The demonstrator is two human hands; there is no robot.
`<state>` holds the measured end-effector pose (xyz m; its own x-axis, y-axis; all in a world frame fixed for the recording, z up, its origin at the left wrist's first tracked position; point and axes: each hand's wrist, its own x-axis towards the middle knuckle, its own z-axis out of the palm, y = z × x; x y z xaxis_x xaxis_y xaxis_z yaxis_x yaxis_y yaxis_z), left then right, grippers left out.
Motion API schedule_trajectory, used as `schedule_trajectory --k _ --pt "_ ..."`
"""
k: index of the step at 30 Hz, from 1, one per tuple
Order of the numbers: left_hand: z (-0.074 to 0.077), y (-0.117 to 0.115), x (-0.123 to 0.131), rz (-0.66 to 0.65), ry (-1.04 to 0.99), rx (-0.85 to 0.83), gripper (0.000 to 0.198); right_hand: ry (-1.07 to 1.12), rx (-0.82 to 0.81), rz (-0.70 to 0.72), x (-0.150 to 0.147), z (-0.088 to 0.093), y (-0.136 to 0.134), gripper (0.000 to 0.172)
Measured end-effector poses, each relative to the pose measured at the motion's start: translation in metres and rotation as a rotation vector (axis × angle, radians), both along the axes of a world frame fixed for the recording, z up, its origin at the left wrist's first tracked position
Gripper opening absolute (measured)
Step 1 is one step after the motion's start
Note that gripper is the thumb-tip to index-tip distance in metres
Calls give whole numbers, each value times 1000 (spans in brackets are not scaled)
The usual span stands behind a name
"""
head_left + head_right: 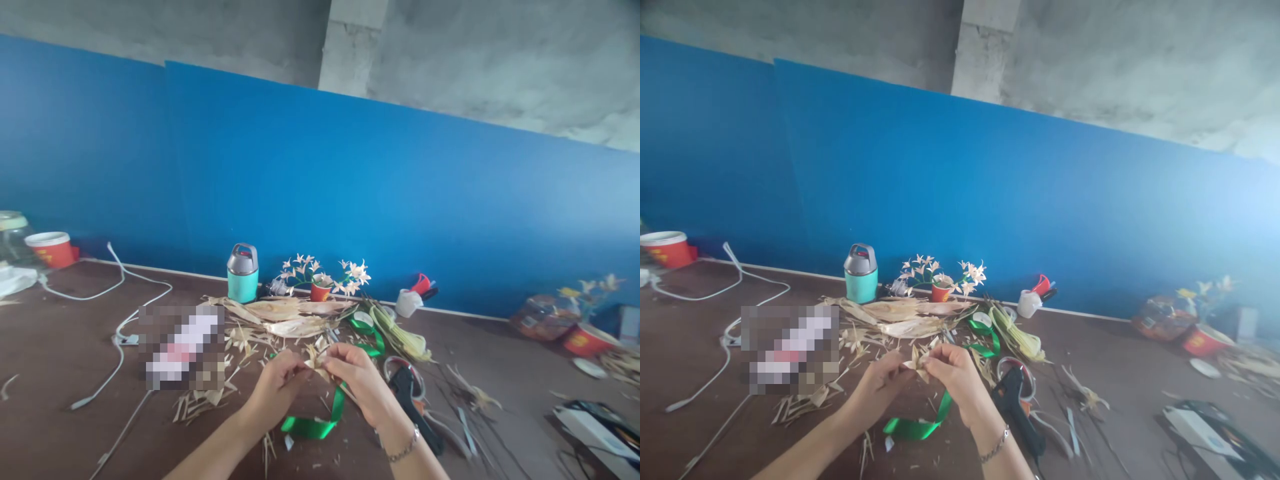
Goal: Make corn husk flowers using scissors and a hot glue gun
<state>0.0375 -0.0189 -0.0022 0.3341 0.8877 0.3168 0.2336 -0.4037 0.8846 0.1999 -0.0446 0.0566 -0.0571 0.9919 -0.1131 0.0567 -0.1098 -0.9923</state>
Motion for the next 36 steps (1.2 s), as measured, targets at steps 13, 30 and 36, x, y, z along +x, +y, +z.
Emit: schedule_trajectory --k 13,30,36 --pt "7 18 -12 175 -275 -119 23 -753 190 22 -16 -37 37 13" --pt "11 17 -14 295 -390 -207 25 -375 10 104 -24 -26 47 12" --pt "22 9 -15 261 -468 -230 28 218 -208 189 -26 -15 39 30"
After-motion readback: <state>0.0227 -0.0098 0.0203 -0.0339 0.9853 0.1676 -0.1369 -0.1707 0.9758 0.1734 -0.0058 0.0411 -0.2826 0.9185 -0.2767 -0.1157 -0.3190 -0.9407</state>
